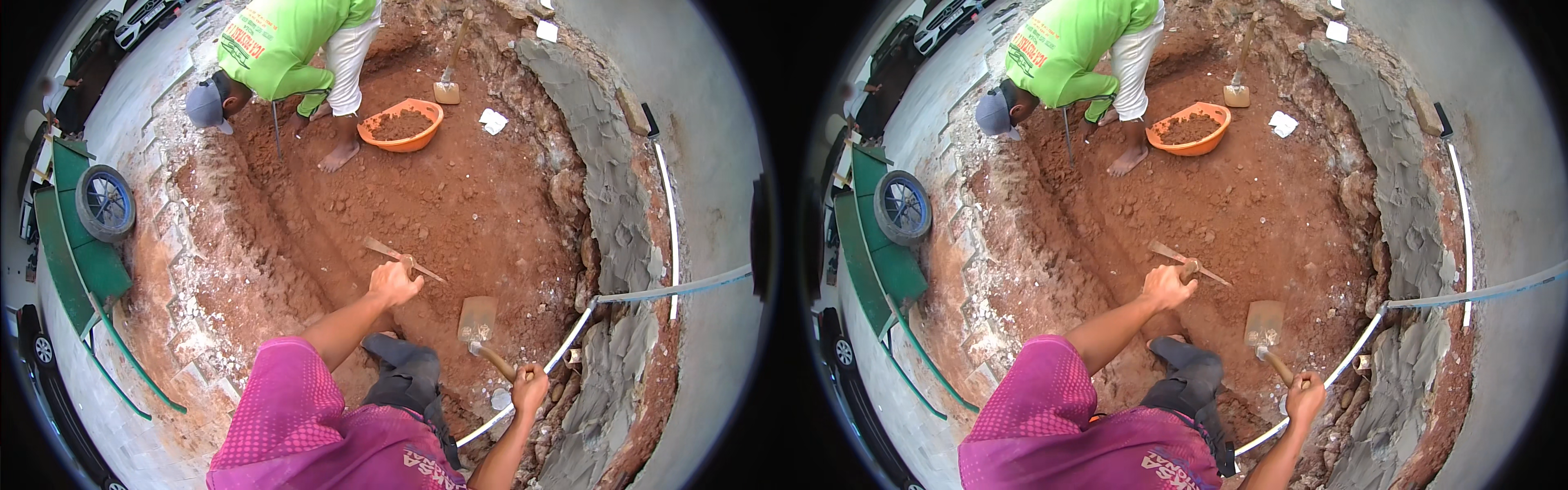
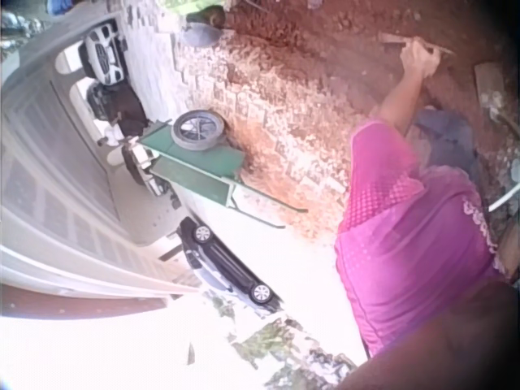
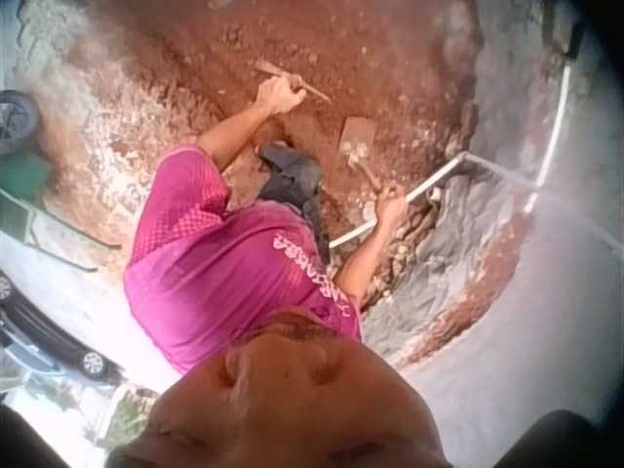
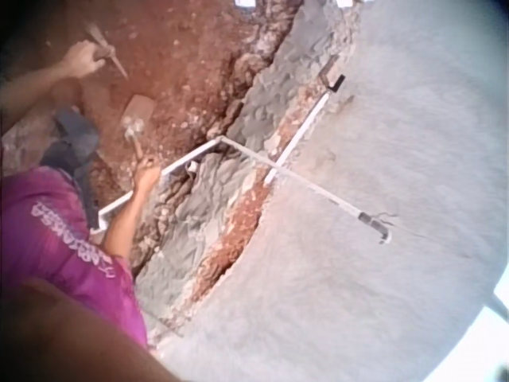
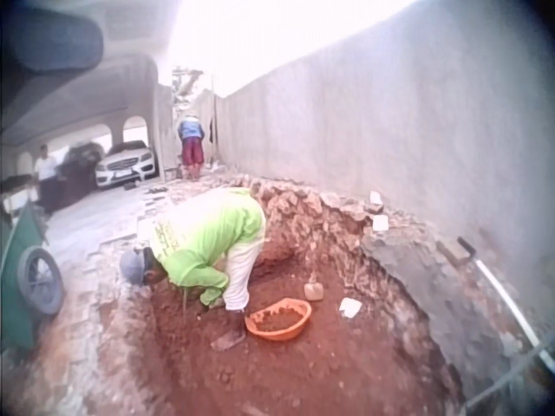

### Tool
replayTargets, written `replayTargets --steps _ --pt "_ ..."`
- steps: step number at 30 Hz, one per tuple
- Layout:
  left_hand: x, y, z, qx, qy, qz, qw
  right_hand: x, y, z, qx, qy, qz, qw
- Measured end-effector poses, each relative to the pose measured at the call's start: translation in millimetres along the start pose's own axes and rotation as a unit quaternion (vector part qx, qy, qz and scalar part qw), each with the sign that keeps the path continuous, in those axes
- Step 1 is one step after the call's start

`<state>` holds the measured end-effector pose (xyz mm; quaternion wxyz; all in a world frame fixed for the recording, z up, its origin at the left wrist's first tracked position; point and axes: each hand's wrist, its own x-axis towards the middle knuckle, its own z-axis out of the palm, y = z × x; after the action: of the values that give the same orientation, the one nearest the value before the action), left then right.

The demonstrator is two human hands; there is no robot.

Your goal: The person digs soil in an excavation pit using a hoe and a pickaxe. They also use a rebar to break up the ground while sitting and transfer the excavated soil into a wheelbarrow using a basin.

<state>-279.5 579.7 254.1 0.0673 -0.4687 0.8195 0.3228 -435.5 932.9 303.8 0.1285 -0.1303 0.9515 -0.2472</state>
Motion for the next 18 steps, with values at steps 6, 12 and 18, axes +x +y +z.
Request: replayTargets --steps 6,12,18 --pt "-1 -1 4 0.002 0.003 0.013 1.000 6 23 8 0.023 0.001 0.030 0.999" --pt "1 -4 7 -0.004 0.012 0.007 1.000 10 31 5 0.023 0.002 0.042 0.999" --pt "2 -3 12 -0.001 0.014 0.004 1.000 10 38 6 0.014 0.010 0.038 0.999"
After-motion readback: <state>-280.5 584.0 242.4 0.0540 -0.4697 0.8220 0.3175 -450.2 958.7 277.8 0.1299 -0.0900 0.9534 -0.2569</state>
